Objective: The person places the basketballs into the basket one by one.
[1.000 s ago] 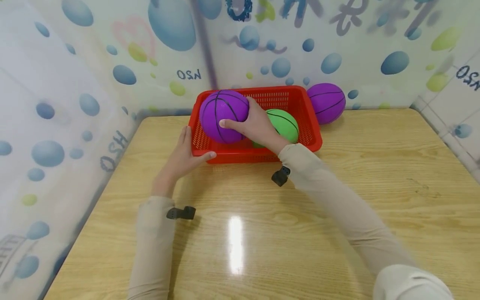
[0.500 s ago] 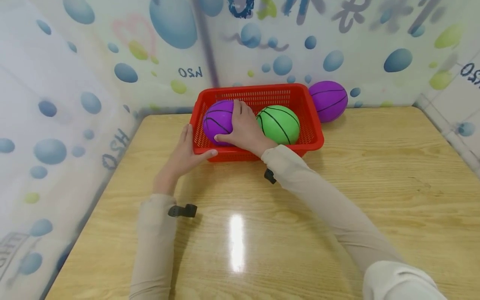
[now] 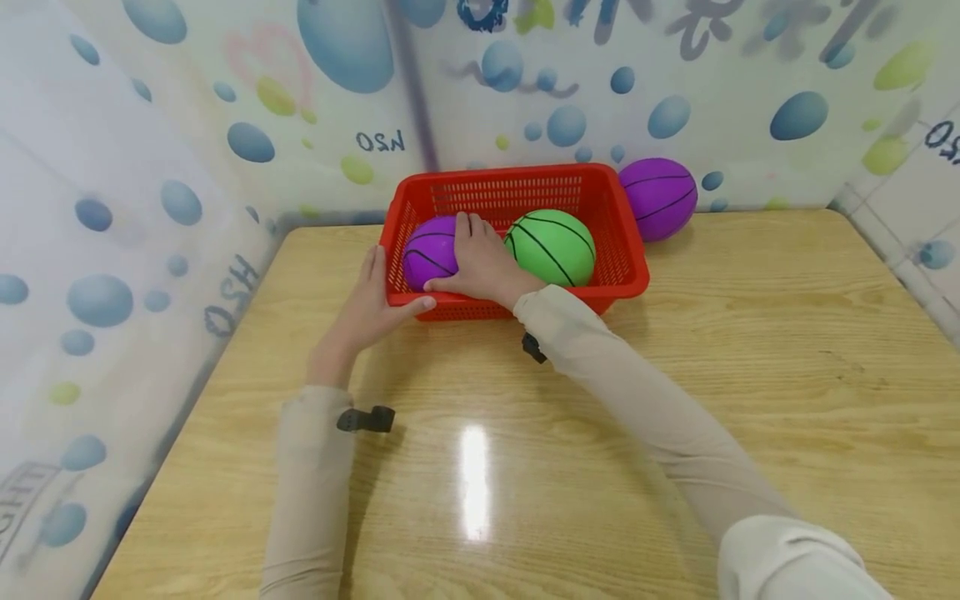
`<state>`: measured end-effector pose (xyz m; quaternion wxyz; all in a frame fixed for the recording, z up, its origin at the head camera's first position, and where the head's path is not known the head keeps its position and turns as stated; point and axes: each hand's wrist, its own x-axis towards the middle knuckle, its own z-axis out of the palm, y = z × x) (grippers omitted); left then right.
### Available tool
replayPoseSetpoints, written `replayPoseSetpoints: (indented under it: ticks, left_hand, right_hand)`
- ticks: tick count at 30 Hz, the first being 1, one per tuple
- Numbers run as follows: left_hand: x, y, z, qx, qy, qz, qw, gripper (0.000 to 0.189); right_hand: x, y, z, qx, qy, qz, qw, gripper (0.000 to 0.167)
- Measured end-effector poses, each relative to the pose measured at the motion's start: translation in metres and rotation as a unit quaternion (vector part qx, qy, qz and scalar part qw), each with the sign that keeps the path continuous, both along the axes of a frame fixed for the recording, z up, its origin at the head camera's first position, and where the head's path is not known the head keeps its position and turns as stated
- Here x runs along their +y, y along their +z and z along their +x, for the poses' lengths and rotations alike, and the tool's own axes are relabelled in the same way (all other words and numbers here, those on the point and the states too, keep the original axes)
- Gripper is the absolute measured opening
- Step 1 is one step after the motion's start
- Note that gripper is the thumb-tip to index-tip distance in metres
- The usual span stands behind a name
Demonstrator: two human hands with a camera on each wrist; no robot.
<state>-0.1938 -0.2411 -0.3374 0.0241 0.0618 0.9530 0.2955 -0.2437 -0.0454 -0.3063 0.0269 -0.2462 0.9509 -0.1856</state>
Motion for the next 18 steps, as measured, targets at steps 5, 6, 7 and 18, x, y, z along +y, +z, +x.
replayPoseSetpoints:
  ticks: [5,6,7,18]
  left_hand:
    - [0.001,0.001,0.000,-0.001,-0.002,0.003,1.0000,0.116]
    - [0.001,0.002,0.001,-0.001,-0.001,0.004,1.0000,0.116]
    - [0.001,0.002,0.001,-0.001,-0.001,0.004,1.0000,0.116]
    - [0.000,0.001,0.000,-0.004,-0.005,0.004,1.0000,0.116]
  right_hand:
    - [0.007,0.001,-0.001,-0.034,-0.009,-0.019,0.9992,0.107]
    - [0.008,0.001,-0.001,-0.040,-0.011,-0.029,0.9987,0.106]
    - [0.009,0.001,-0.001,-0.045,-0.012,-0.040,0.9981,0.105]
    - [0.029,0.014,0.009,-0.065,-0.026,-0.130,0.9890,0.100]
